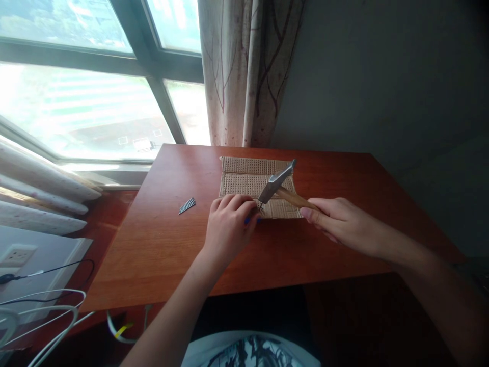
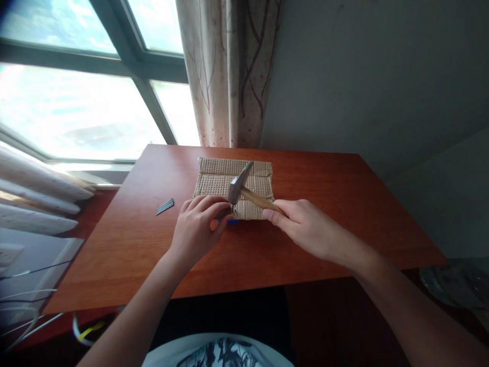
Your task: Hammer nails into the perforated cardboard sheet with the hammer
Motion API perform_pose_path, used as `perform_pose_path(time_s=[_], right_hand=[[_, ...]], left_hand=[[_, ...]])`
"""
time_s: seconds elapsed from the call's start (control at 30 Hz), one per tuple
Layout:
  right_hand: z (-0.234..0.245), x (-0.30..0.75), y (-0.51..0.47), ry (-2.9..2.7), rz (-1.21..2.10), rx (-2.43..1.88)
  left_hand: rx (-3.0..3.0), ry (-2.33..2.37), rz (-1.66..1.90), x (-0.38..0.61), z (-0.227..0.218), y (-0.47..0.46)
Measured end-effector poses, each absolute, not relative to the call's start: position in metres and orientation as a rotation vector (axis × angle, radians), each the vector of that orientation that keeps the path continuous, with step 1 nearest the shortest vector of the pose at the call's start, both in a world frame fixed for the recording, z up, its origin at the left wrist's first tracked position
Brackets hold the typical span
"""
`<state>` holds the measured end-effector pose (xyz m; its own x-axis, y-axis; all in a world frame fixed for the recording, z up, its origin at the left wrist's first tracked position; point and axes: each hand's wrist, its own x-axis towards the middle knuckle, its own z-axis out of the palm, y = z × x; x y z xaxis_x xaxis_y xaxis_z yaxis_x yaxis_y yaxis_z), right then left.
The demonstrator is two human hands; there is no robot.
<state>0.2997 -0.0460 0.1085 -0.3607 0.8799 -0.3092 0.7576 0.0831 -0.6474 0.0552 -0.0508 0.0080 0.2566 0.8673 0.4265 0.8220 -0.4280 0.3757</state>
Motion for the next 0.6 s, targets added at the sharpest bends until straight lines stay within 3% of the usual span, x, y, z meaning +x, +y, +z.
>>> perform_pose_path(time_s=[0.6], right_hand=[[0.1121,0.2931,-0.0492,-2.197,0.955,-1.702]], left_hand=[[2.381,1.643,0.976,0.057,0.0024,-0.0497]])
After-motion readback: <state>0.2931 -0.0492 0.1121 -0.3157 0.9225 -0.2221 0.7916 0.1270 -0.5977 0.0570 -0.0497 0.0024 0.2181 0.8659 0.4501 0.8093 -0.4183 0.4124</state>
